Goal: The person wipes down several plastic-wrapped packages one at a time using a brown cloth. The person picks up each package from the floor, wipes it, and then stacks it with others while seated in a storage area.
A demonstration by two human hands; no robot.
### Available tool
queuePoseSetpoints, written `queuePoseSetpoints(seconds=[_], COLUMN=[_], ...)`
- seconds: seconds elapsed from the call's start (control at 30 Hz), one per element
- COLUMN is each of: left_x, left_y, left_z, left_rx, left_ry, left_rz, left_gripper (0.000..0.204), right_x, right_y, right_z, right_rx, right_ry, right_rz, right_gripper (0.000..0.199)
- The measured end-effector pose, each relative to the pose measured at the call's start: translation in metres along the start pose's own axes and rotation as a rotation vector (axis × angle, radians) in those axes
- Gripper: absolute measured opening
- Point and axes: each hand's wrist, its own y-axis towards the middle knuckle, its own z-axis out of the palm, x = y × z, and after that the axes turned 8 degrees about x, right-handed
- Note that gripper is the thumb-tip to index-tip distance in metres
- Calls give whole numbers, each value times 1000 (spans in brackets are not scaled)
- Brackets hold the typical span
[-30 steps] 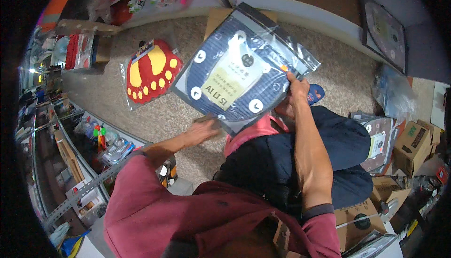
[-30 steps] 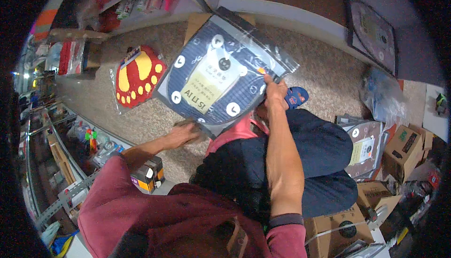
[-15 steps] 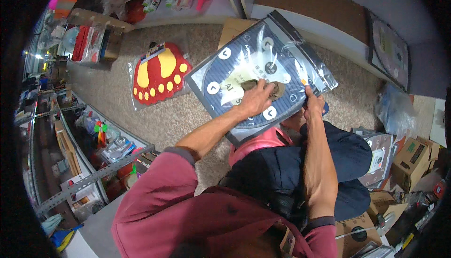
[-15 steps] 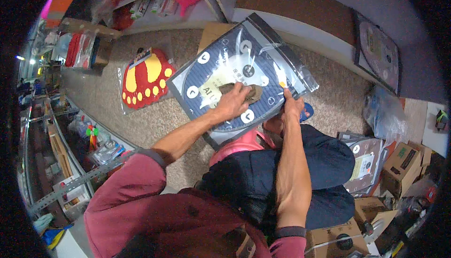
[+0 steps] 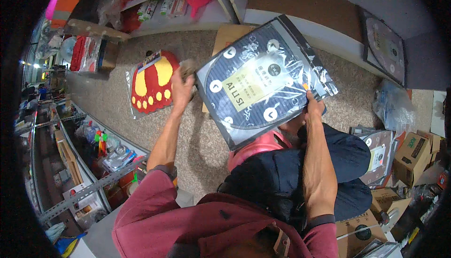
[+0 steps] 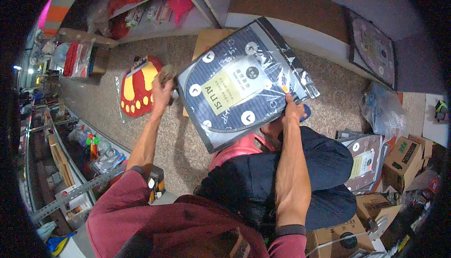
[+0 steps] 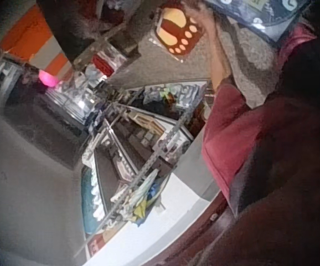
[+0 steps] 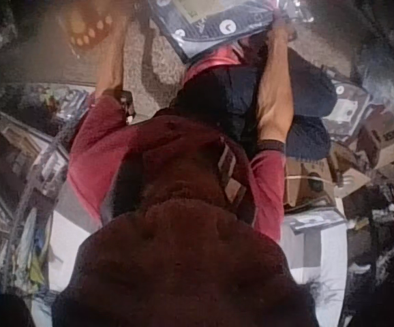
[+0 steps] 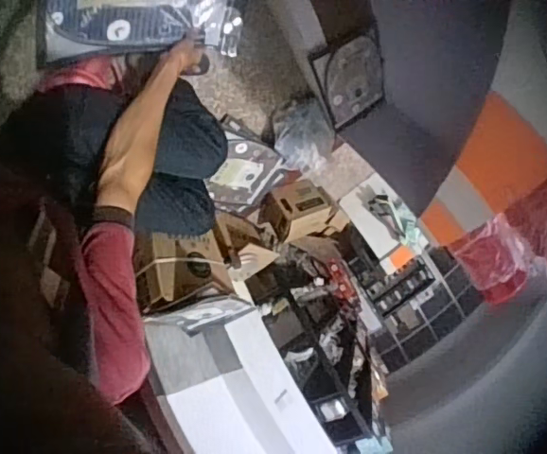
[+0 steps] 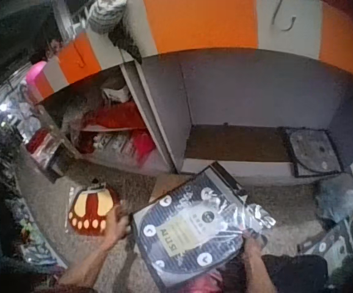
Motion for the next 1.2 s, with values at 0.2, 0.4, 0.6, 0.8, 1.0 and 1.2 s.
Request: queuePoseSetpoints(seconds=[0.2, 0.4, 0.6, 0.8, 1.0, 1.2], left_x=[-75, -28, -103, -173, -92, -10], left_y=[17, 56, 31, -84, -121, -79], left_z=[53, 33, 60, 117, 67, 2], left_rx=[112, 52, 75, 306, 417, 239], left_ry=[51, 58, 95, 146, 220, 204], left_rz=[198, -46, 210, 595, 582, 213], left_gripper=[57, 56, 55, 55, 54, 53], right_x=[11, 24, 31, 36, 38, 29], right_y=[-33, -36, -12, -8, -14, -13], right_z=[29, 26, 11, 7, 7, 13], right_rx=[22, -61, 18, 14, -34, 8], right_ry=[-83, -118, -46, -102, -146, -143], right_rz=[89, 116, 116, 45, 118, 102], right_gripper=[55, 58, 55, 61, 62, 49])
